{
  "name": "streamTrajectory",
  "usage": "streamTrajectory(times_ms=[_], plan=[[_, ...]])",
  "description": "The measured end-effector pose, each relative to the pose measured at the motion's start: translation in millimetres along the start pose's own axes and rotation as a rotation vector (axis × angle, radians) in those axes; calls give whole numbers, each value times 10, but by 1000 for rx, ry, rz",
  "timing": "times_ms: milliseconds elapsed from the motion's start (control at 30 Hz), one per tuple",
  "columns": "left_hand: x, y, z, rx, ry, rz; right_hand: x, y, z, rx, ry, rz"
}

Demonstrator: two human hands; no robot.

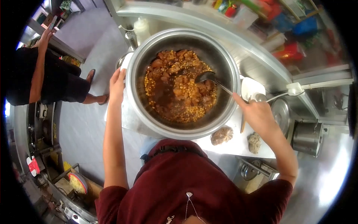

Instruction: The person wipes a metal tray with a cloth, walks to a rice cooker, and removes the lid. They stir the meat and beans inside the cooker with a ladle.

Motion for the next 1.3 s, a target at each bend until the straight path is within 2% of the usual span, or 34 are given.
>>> streamTrajectory(times_ms=[300,400,500,600,700,800,1000,1033,1167,1300], plan=[[-12,11,4,0,-26,34,55,-349,-74,-32,11,-56],[-4,-26,-18,27,21,-48,-32,-535,-142,16,-66,22],[-3,4,-4,77,-49,28,-22,-636,-129,-7,26,-11],[48,84,88,8,-35,-2,-50,-621,-31,-16,140,-83],[67,115,127,28,-31,10,-329,-424,34,-50,227,-43],[101,148,177,44,-28,14,-297,-202,61,-85,322,123],[42,73,94,40,-41,25,-138,190,327,93,273,315],[18,50,51,32,-49,30,-142,168,229,59,331,315],[-6,15,16,30,-51,7,195,-121,-60,83,260,-36],[-25,6,3,10,-57,-10,-89,-91,60,87,305,117]])
Point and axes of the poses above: each hand's wrist, its own y-axis towards the middle knuckle, its own x-axis out of the back of the hand, z = x × y, the point moved 4 cm from there along y, towards the middle knuckle, and after that the axes turned 1 degree about x, right-handed, at the moved point
